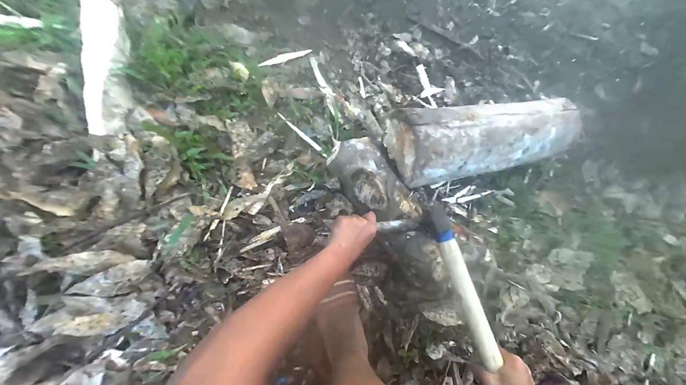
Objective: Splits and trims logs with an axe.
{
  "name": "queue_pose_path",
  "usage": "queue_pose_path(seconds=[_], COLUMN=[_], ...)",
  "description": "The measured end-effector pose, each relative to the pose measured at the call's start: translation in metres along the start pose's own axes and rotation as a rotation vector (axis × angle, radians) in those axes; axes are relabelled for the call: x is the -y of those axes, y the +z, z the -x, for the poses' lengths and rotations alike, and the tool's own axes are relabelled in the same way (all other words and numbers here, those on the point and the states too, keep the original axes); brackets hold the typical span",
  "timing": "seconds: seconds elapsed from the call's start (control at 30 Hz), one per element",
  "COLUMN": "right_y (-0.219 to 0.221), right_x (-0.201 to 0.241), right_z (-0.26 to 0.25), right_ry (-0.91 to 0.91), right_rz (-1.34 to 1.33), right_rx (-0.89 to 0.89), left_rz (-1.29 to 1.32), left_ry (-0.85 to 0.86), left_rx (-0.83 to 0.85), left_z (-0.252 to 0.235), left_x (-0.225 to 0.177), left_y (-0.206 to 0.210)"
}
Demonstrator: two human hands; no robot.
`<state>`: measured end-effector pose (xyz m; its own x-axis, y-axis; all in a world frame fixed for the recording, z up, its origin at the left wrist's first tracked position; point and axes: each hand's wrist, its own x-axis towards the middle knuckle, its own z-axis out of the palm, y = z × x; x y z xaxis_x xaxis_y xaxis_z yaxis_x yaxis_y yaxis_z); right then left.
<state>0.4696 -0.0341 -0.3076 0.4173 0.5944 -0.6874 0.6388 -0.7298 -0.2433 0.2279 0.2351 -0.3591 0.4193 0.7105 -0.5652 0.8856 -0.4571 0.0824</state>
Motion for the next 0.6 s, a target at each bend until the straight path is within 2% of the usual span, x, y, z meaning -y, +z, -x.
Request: queue_pose_path(seconds=[0.1, 0.23, 0.43, 0.53, 0.6], right_y=[-0.009, 0.002, 0.039, 0.046, 0.046], right_x=[-0.011, -0.018, -0.014, -0.011, -0.011], right_z=[-0.006, -0.013, -0.011, -0.010, -0.009], right_ry=[0.009, 0.065, 0.052, 0.046, 0.051], right_rz=[-0.275, -0.594, -0.581, -0.574, -0.560], right_rx=[0.065, 0.155, 0.078, 0.064, 0.073], left_rz=[0.079, 0.356, 0.749, 0.911, 0.974], left_ry=[-0.007, 0.034, 0.085, 0.116, 0.117], left_rx=[0.081, 0.215, 0.210, 0.141, 0.039], left_z=[0.000, -0.008, 0.001, 0.018, 0.028], left_x=[0.000, 0.014, 0.032, 0.046, 0.053], left_y=[0.000, 0.006, 0.003, -0.012, -0.022])
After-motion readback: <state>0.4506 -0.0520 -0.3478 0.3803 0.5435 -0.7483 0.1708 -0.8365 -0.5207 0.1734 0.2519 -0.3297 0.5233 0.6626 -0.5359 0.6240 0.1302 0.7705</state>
